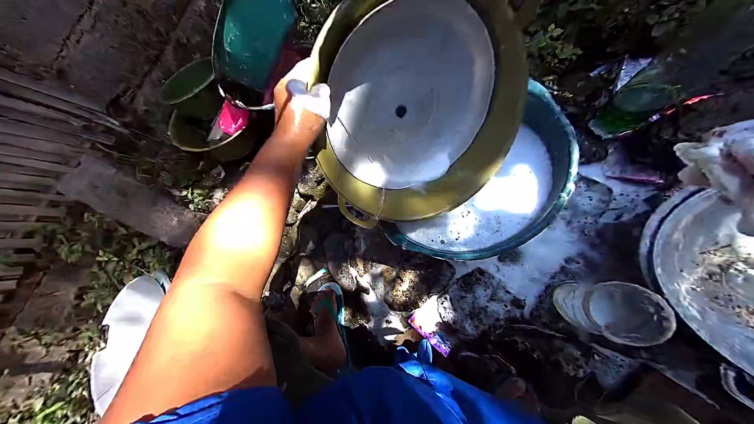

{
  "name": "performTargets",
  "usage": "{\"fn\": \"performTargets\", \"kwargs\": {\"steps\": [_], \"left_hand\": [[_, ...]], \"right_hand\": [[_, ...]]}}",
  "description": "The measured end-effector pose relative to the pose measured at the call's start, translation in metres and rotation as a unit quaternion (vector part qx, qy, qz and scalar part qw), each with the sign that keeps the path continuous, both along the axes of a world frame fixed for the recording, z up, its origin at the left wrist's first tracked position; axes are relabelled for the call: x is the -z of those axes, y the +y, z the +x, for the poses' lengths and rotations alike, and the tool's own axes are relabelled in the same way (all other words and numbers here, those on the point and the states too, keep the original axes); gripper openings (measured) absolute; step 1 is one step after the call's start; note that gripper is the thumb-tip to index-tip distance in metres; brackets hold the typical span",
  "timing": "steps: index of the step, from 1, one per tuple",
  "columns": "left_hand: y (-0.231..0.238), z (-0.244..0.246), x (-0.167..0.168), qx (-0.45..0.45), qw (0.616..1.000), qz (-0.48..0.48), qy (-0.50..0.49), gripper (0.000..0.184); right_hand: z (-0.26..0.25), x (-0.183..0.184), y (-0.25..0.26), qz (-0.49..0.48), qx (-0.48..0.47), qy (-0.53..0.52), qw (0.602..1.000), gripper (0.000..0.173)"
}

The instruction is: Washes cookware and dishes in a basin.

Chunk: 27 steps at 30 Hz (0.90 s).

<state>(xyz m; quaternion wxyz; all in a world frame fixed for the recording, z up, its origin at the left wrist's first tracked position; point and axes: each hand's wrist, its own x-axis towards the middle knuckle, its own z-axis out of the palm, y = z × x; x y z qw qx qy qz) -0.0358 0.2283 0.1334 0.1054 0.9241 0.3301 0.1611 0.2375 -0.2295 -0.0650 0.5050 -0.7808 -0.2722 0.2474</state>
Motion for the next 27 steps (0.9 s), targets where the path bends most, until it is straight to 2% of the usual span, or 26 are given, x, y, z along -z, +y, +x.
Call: {"fn": "performTargets", "kwargs": {"steps": [1,2,4,7,9,12,15,17,18,20,22,24,27], "left_hand": [[-0.009,0.017,0.017,0.026,1.000,0.006,0.010,0.041],[-0.019,0.033,0.034,0.038,0.999,-0.001,0.001,0.043],[-0.040,0.052,0.060,0.031,0.999,-0.006,0.013,0.043],[-0.059,0.056,0.085,0.020,0.999,-0.019,0.037,0.050],[-0.062,0.052,0.096,0.009,0.994,-0.048,0.097,0.060],[-0.048,0.034,0.079,0.064,0.967,-0.133,0.207,0.072],[-0.021,0.011,0.052,0.169,0.919,-0.128,0.332,0.064],[0.003,0.000,0.040,0.187,0.902,-0.143,0.361,0.051],[0.019,-0.009,0.041,0.178,0.906,-0.152,0.352,0.046],[0.058,-0.037,0.066,0.159,0.924,-0.132,0.322,0.041],[0.088,-0.060,0.087,0.136,0.930,-0.102,0.327,0.034],[0.113,-0.093,0.129,0.103,0.921,-0.121,0.356,0.029],[0.155,-0.142,0.211,0.095,0.939,-0.165,0.288,0.028]], "right_hand": [[0.006,0.010,-0.014,0.028,0.013,-0.023,0.999,0.033],[-0.004,0.009,-0.014,0.015,0.105,-0.042,0.993,0.033],[0.002,0.004,-0.035,0.025,0.062,-0.046,0.997,0.036],[-0.037,-0.064,-0.009,-0.012,0.108,-0.029,0.994,0.031],[-0.042,-0.075,-0.001,0.004,0.096,-0.041,0.995,0.034],[-0.057,-0.086,0.021,0.010,0.047,-0.073,0.996,0.038],[-0.075,-0.081,0.048,-0.038,-0.068,-0.083,0.994,0.036],[-0.085,-0.065,0.064,-0.056,-0.145,-0.078,0.985,0.037],[-0.091,-0.053,0.072,-0.060,-0.177,-0.078,0.979,0.038],[-0.104,-0.030,0.079,-0.049,-0.218,-0.095,0.970,0.041],[-0.109,-0.018,0.087,-0.021,-0.202,-0.123,0.972,0.041],[-0.112,-0.018,0.090,-0.050,-0.167,-0.152,0.973,0.044],[-0.111,-0.042,0.095,-0.131,-0.127,-0.212,0.960,0.047]]}}
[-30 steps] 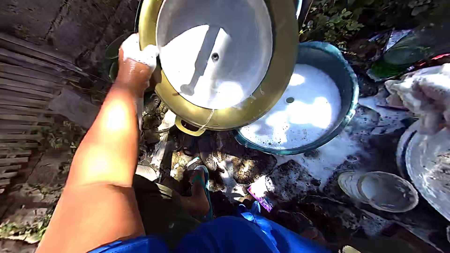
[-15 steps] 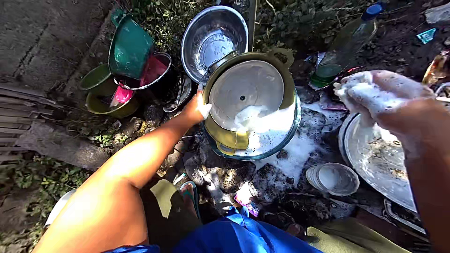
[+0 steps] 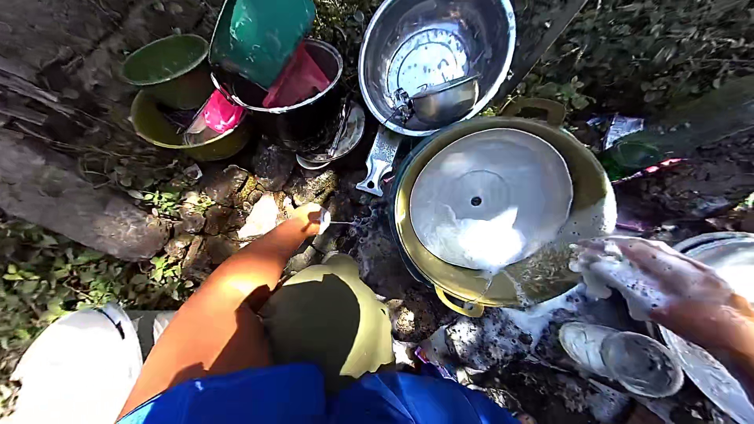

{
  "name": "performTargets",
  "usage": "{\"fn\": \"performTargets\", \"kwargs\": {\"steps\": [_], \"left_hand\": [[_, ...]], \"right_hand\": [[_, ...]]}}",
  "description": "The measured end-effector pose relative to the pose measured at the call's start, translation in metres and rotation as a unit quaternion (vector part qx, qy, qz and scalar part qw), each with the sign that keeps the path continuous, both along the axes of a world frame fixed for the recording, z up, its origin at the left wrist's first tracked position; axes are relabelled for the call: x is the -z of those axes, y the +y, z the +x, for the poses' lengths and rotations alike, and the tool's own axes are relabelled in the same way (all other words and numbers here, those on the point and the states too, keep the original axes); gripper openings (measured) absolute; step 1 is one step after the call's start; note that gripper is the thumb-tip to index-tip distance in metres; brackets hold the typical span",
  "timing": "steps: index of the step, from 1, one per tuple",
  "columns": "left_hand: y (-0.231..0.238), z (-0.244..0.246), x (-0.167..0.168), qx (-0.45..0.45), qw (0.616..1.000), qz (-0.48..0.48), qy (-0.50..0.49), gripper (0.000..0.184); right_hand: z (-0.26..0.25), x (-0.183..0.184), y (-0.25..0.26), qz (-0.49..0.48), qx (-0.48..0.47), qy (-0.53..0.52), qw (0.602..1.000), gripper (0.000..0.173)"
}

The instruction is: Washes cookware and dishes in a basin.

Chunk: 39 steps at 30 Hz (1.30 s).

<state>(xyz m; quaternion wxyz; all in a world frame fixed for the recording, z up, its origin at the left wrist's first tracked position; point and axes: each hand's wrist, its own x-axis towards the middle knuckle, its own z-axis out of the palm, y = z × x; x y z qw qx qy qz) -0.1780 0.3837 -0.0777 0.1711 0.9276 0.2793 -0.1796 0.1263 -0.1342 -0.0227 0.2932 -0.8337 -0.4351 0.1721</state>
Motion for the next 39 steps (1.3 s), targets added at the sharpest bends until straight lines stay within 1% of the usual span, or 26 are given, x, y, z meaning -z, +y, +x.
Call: {"fn": "performTargets", "kwargs": {"steps": [2,3,4,6,7,8,9,10,11,12,13,14,15,16,17,20,23,26,28,29,31,33,35,36,38,39], "left_hand": [[0.011,0.010,0.020,-0.023,0.994,-0.028,0.106,0.030],[0.017,0.017,0.032,-0.016,0.989,-0.035,0.144,0.031],[0.024,0.023,0.046,0.005,0.987,-0.037,0.155,0.030],[0.035,0.031,0.076,0.029,0.991,-0.045,0.125,0.028],[0.038,0.033,0.093,0.024,0.993,-0.051,0.106,0.027],[0.036,0.034,0.099,0.002,0.994,-0.063,0.087,0.027],[0.032,0.035,0.098,-0.014,0.995,-0.068,0.067,0.029],[0.028,0.037,0.094,-0.006,0.997,-0.049,0.056,0.029],[0.025,0.042,0.077,0.019,0.995,-0.047,0.091,0.031],[0.029,0.062,0.044,0.062,0.961,-0.100,0.250,0.040],[0.033,0.071,0.036,0.099,0.934,-0.118,0.321,0.044],[0.037,0.059,0.053,0.103,0.954,-0.105,0.263,0.040],[0.041,0.037,0.097,0.085,0.990,-0.060,0.097,0.028],[0.048,0.032,0.125,0.070,0.995,-0.061,0.046,0.024],[0.055,0.034,0.135,0.061,0.993,-0.084,0.065,0.025],[0.061,0.036,0.128,0.061,0.984,-0.121,0.114,0.031],[0.047,0.042,0.140,0.108,0.985,-0.094,0.099,0.034],[0.035,0.053,0.144,0.136,0.978,-0.069,0.145,0.039],[0.032,0.053,0.135,0.100,0.979,-0.082,0.160,0.040],[0.035,0.052,0.125,0.056,0.983,-0.108,0.138,0.038],[0.044,0.053,0.090,-0.033,0.979,-0.193,0.057,0.032],[0.048,0.063,0.044,-0.113,0.939,-0.316,-0.071,0.029],[0.047,0.073,-0.002,-0.097,0.894,-0.403,-0.172,0.028],[0.046,0.079,-0.022,-0.067,0.885,-0.419,-0.191,0.029],[0.045,0.089,-0.057,0.007,0.894,-0.408,-0.186,0.029],[0.045,0.093,-0.071,0.041,0.905,-0.385,-0.175,0.029]], "right_hand": [[-0.007,-0.028,0.009,-0.060,0.026,0.020,0.998,0.049],[-0.013,-0.040,0.016,-0.079,0.044,0.042,0.995,0.049],[-0.019,-0.050,0.023,-0.091,0.063,0.057,0.992,0.049],[-0.031,-0.066,0.042,-0.090,0.095,0.081,0.988,0.046],[-0.038,-0.072,0.053,-0.086,0.111,0.092,0.986,0.046],[-0.045,-0.079,0.065,-0.078,0.119,0.091,0.986,0.045],[-0.051,-0.082,0.076,-0.070,0.121,0.079,0.987,0.045],[-0.056,-0.084,0.089,-0.069,0.119,0.054,0.989,0.043],[-0.060,-0.086,0.101,-0.074,0.111,0.027,0.991,0.043],[-0.065,-0.087,0.113,-0.080,0.103,0.009,0.991,0.045],[-0.069,-0.088,0.127,-0.076,0.095,-0.004,0.993,0.045],[-0.072,-0.087,0.142,-0.063,0.095,-0.005,0.993,0.045],[-0.075,-0.086,0.159,-0.052,0.104,0.011,0.993,0.044],[-0.077,-0.086,0.176,-0.040,0.118,0.036,0.992,0.044],[-0.080,-0.086,0.193,-0.033,0.137,0.062,0.988,0.043],[-0.094,-0.079,0.250,0.002,0.178,0.141,0.974,0.042],[-0.105,-0.062,0.292,0.076,0.181,0.188,0.962,0.040],[-0.114,-0.048,0.318,0.117,0.174,0.213,0.954,0.039],[-0.118,-0.041,0.325,0.126,0.175,0.223,0.951,0.041],[-0.119,-0.041,0.327,0.130,0.184,0.236,0.945,0.042],[-0.117,-0.036,0.332,0.163,0.229,0.267,0.922,0.040],[-0.112,-0.023,0.346,0.196,0.281,0.315,0.885,0.040],[-0.111,-0.007,0.367,0.207,0.287,0.373,0.857,0.046],[-0.114,-0.001,0.379,0.212,0.271,0.404,0.848,0.048],[-0.129,-0.004,0.405,0.230,0.240,0.408,0.850,0.045],[-0.135,-0.011,0.417,0.247,0.245,0.389,0.853,0.036]]}}
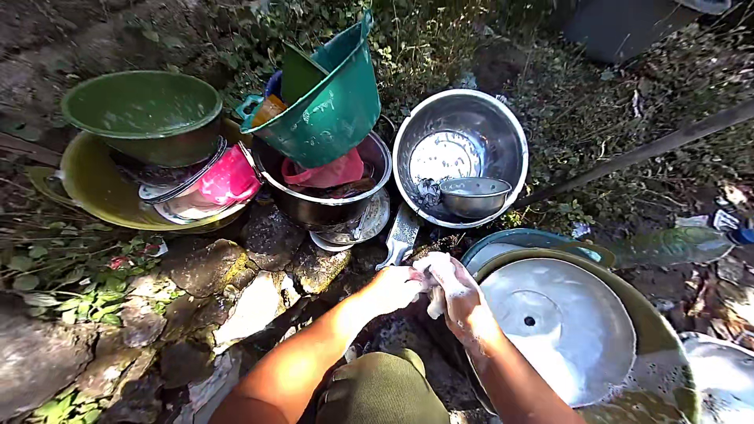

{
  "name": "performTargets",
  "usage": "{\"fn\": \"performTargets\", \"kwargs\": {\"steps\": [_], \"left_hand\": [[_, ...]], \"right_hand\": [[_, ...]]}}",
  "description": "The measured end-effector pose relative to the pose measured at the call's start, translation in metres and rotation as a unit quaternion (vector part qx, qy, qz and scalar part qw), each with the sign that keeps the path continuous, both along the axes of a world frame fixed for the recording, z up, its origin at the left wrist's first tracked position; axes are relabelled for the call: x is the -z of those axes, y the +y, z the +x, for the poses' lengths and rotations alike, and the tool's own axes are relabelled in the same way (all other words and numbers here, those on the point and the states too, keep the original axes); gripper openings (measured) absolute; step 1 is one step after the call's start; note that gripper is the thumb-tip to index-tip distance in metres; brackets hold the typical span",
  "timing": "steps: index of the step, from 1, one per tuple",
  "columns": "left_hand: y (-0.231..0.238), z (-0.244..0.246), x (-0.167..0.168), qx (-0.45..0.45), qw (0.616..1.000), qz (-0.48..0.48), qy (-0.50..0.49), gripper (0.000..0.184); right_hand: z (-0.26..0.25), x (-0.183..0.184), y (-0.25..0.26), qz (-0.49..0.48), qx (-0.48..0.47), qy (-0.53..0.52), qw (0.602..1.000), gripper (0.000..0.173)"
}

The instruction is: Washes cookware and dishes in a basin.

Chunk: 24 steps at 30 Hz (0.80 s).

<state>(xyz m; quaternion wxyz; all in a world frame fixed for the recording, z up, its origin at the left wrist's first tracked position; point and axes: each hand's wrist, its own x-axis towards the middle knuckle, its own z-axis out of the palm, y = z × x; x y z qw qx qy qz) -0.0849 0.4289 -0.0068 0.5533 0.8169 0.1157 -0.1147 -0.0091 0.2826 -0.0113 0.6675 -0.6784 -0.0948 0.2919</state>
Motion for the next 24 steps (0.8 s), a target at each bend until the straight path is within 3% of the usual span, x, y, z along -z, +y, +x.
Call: {"fn": "performTargets", "kwargs": {"steps": [2,6,8,11,14,17,21,24], "left_hand": [[0.000,0.002,-0.023,0.046,0.998,0.046,-0.006,0.033],[0.028,-0.002,-0.051,0.037,0.973,0.180,-0.141,0.028],[0.059,0.002,-0.082,-0.005,0.958,0.278,-0.071,0.023],[0.124,0.011,-0.097,-0.007,0.877,0.474,-0.081,0.025],[0.155,0.015,-0.116,0.028,0.826,0.563,-0.009,0.026],[0.119,0.032,-0.116,0.053,0.823,0.561,-0.068,0.035],[0.013,0.096,-0.094,0.186,0.846,0.458,-0.199,0.048],[-0.072,0.157,-0.059,0.284,0.854,0.347,-0.263,0.042]], "right_hand": [[-0.001,-0.016,0.009,0.029,0.032,-0.020,0.999,0.021],[0.035,-0.044,-0.014,0.161,0.082,-0.021,0.983,0.026],[0.056,-0.062,-0.045,0.200,0.092,-0.048,0.974,0.032],[0.066,-0.074,-0.099,0.149,0.114,-0.140,0.972,0.032],[0.062,-0.071,-0.146,0.073,0.153,-0.181,0.969,0.029],[0.057,-0.065,-0.205,0.015,0.232,-0.166,0.958,0.032],[0.066,-0.058,-0.310,0.027,0.352,-0.175,0.919,0.031],[0.071,-0.060,-0.386,-0.108,0.444,-0.190,0.869,0.047]]}}
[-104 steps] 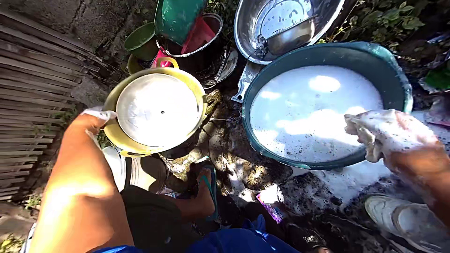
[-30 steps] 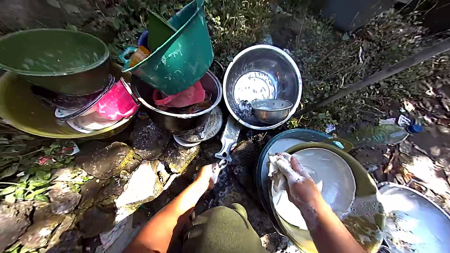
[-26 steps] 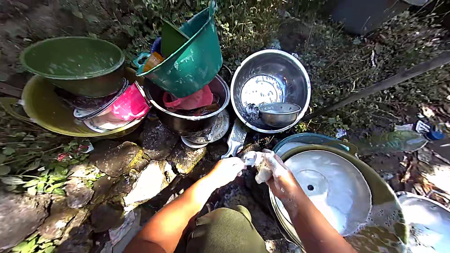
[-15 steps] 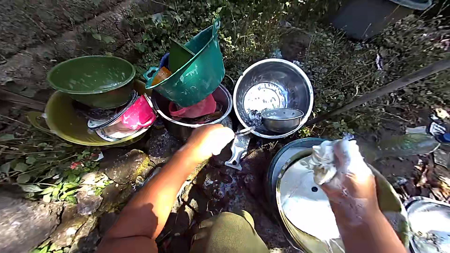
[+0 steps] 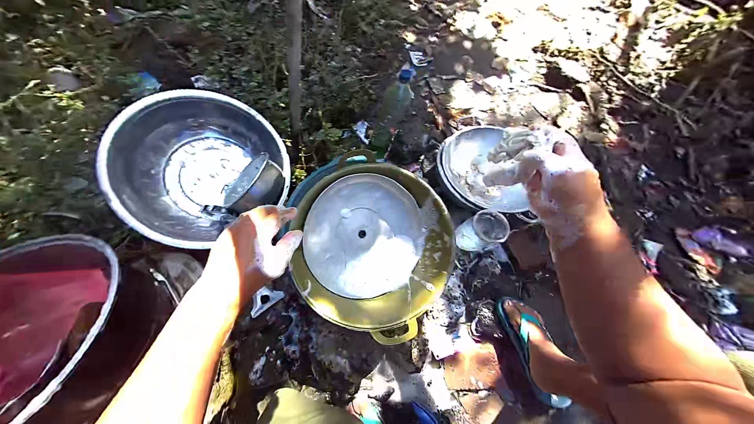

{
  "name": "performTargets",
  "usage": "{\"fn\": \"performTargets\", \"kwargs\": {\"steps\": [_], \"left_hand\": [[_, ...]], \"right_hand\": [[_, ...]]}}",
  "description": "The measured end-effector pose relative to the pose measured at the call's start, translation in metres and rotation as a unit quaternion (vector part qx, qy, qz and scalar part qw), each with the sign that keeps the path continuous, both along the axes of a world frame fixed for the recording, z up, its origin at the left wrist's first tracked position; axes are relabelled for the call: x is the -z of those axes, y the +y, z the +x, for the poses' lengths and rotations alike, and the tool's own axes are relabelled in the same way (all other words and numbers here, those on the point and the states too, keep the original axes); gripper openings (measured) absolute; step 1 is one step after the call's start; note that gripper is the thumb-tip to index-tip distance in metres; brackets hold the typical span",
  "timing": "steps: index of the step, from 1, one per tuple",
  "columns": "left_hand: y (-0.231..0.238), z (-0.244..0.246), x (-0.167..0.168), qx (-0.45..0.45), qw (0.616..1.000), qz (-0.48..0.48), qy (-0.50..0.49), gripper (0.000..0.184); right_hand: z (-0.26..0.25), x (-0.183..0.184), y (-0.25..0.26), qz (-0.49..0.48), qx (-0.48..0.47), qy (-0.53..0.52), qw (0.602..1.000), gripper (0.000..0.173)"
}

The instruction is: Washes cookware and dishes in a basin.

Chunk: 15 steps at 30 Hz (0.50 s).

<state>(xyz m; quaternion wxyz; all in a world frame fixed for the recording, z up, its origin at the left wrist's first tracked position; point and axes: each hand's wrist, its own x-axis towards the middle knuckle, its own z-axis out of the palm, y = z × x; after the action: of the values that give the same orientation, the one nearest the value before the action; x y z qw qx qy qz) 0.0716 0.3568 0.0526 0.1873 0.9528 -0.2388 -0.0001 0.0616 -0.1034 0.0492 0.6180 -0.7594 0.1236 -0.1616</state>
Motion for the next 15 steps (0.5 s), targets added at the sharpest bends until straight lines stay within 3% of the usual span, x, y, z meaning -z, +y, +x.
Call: {"fn": "performTargets", "kwargs": {"steps": [2,6,10,15], "left_hand": [[-0.044,0.041,0.029,0.022,0.999,-0.018,0.045,0.047],[-0.103,0.082,0.064,-0.102,0.989,0.011,0.111,0.057],[-0.110,0.087,0.091,-0.190,0.974,0.025,0.121,0.041],[-0.100,0.095,0.087,-0.115,0.987,0.040,0.106,0.047]], "right_hand": [[0.003,0.015,-0.046,-0.070,0.082,0.057,0.993,0.054],[-0.013,0.087,-0.116,-0.174,0.145,0.225,0.948,0.052],[-0.025,0.163,-0.134,-0.245,0.064,0.335,0.908,0.037],[0.000,0.190,-0.123,-0.359,-0.117,0.463,0.802,0.031]]}}
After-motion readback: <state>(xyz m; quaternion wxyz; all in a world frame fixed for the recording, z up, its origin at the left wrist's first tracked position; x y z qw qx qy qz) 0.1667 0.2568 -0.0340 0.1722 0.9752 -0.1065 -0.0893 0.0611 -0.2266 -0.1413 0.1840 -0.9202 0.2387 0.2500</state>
